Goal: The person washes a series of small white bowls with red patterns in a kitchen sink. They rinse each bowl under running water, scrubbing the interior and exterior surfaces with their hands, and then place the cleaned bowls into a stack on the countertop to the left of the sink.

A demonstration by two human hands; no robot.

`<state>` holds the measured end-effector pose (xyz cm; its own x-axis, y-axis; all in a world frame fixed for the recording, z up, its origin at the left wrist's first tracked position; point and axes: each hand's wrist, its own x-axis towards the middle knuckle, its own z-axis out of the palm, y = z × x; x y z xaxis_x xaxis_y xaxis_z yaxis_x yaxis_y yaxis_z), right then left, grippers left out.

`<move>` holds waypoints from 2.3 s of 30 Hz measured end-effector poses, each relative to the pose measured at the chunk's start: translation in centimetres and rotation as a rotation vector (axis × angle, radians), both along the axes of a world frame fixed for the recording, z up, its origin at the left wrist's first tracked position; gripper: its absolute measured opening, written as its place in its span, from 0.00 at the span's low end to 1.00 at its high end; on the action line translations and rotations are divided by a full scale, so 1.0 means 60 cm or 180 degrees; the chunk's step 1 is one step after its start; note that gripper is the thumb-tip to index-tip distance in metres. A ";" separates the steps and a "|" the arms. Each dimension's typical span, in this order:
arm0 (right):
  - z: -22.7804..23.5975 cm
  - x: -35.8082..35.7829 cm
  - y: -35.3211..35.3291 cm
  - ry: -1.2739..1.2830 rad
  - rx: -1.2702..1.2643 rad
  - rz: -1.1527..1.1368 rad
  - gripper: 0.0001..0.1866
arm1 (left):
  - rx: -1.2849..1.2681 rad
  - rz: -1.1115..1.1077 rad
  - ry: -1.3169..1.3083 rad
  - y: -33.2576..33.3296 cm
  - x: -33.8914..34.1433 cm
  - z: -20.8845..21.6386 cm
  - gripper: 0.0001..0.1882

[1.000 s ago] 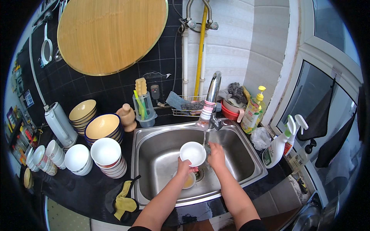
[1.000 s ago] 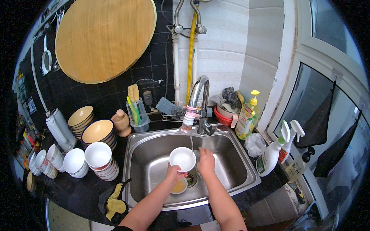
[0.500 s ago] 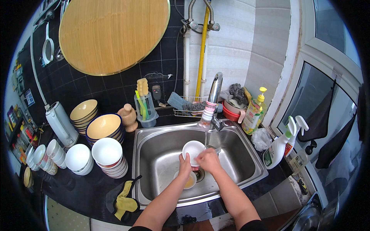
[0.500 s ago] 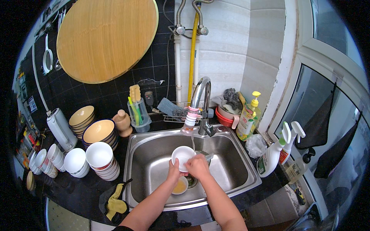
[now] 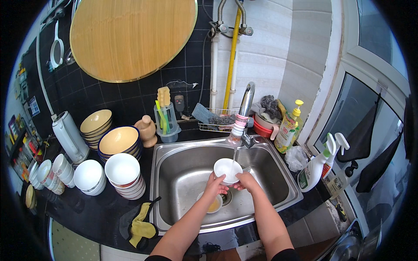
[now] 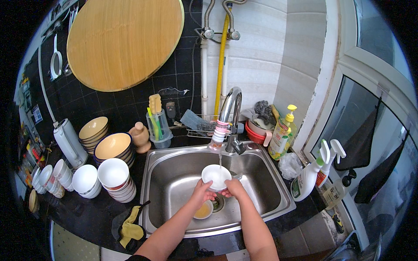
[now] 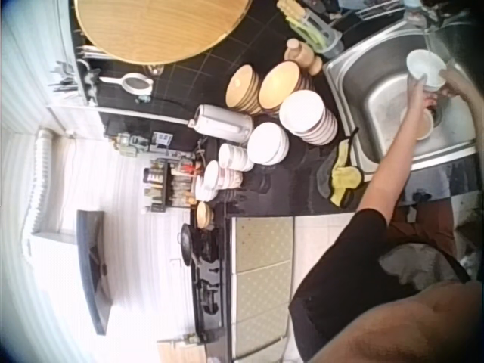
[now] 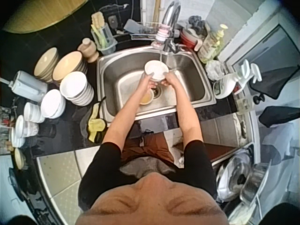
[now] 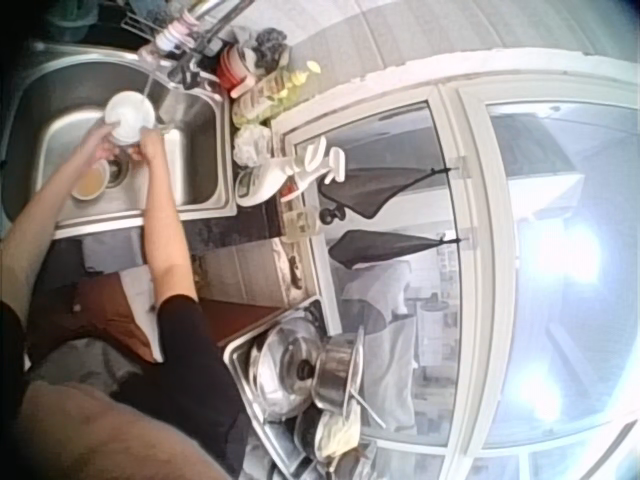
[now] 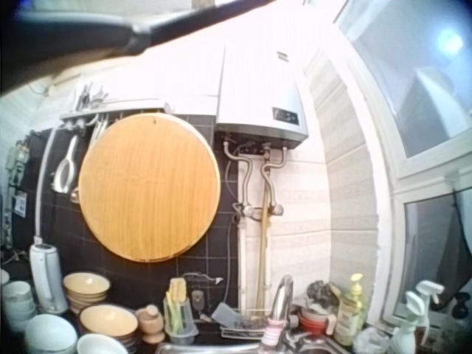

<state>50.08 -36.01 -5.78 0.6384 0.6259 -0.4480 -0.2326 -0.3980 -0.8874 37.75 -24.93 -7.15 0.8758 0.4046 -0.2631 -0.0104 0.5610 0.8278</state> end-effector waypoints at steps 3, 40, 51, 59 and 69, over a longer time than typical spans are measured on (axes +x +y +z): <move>-0.004 -0.012 0.001 -0.0081 0.0242 0.0050 0.15 | 0.0642 0.0295 -0.0129 0.002 -0.002 -0.006 0.29; 0.014 -0.005 0.014 -0.0098 0.2276 -0.1463 0.17 | 0.1668 0.0354 -0.1027 -0.006 0.011 -0.013 0.29; 0.009 -0.010 0.026 -0.0686 0.2317 -0.0577 0.24 | 0.1287 0.0470 -0.0825 0.005 0.013 -0.020 0.33; -0.003 -0.011 0.033 -0.1514 0.2088 -0.0137 0.31 | 0.0897 0.0488 -0.0580 0.006 0.004 -0.012 0.33; 0.008 -0.023 0.031 -0.1790 0.2128 -0.0082 0.32 | 0.0820 0.0446 -0.0327 0.003 0.000 0.000 0.27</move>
<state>48.69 -34.15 -5.31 0.6720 0.6273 0.3937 0.3083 0.2464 -0.9188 37.73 -24.75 -7.15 0.8235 0.5652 -0.0491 -0.1640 0.3200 0.9331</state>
